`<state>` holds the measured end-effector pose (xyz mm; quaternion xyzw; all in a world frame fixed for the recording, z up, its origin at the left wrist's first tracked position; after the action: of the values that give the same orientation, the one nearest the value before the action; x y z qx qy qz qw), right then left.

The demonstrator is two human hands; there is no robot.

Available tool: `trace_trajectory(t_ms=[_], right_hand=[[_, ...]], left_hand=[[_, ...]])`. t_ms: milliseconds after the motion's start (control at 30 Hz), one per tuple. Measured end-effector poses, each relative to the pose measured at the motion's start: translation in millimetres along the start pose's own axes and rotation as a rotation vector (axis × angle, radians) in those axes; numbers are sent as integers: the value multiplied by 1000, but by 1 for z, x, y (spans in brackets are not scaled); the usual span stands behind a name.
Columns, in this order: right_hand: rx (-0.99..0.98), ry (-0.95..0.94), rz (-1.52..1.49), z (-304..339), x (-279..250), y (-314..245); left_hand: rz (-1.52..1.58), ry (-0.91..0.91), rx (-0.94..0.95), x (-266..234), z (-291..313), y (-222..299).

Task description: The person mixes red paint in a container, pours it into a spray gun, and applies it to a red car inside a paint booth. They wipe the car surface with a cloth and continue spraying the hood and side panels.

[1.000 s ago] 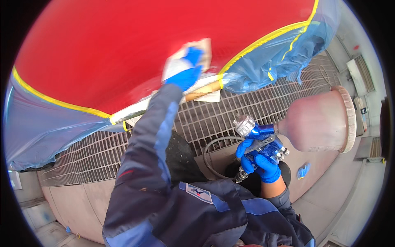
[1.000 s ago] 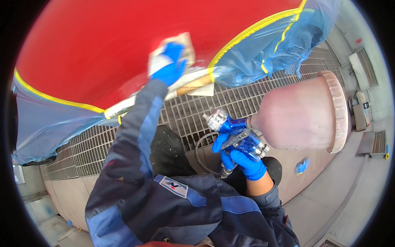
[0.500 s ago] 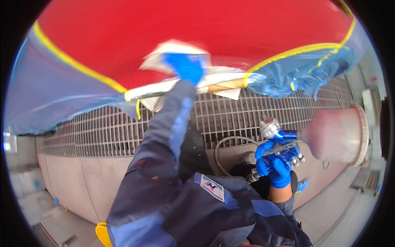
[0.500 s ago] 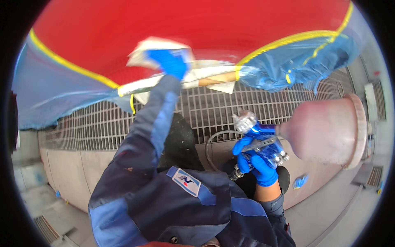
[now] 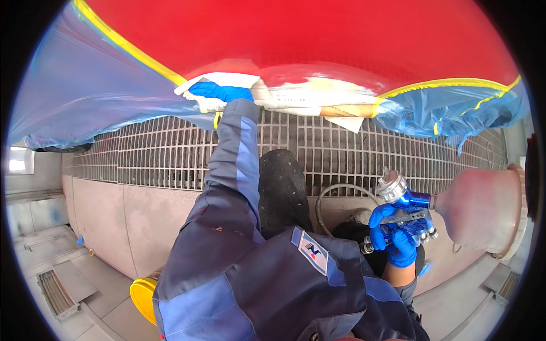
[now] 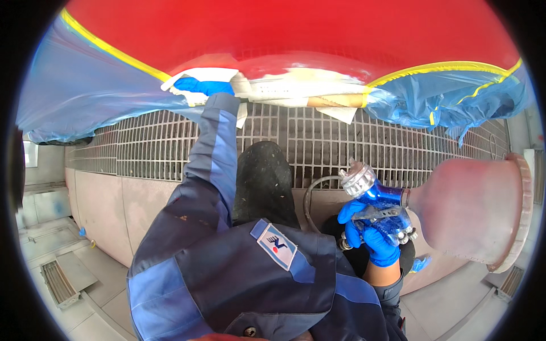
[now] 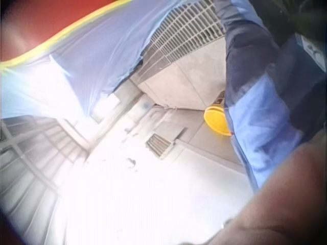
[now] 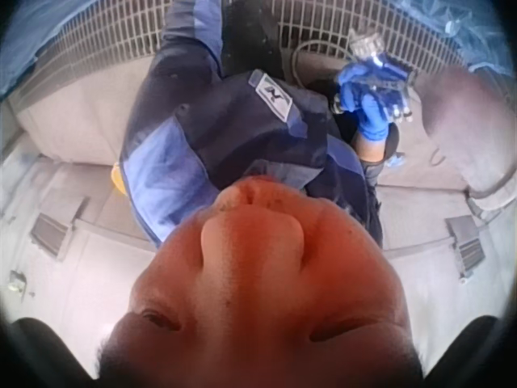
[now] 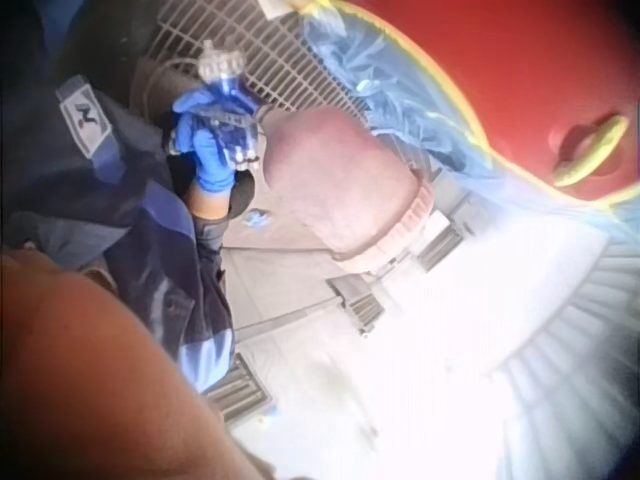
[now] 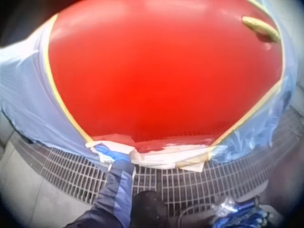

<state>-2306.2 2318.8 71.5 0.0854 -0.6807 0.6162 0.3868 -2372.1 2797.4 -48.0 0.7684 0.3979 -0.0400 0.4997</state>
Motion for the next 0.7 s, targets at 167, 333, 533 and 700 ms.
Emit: trace_trajectory(t_ms=[167,333,533,700], right_hand=[[-43,36,-7,4,-4,-3],[-66,51,-43,13,-6,-6],[-45,42,2,16,-11,-7],[-15,25,6,12,-8,-8]], left_hand=[[25,-17,-143,2,-22,1],[-4,7,-173,-1,-14,3],[-74,65,-173,3,-1,6],[-1715,268,31,-25,-4,46]])
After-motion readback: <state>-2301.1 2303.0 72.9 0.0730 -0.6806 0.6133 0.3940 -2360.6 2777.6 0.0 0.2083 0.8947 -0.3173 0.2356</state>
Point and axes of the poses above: each hand's wrist, its own z-axis away from the middle knuckle, its own x-axis out of the palm, y = z × x, the point moved 1 cm from there along -z, towards the middle knuckle, and after that the axes turned 11 degrees about -z, right-handed, at the moved point
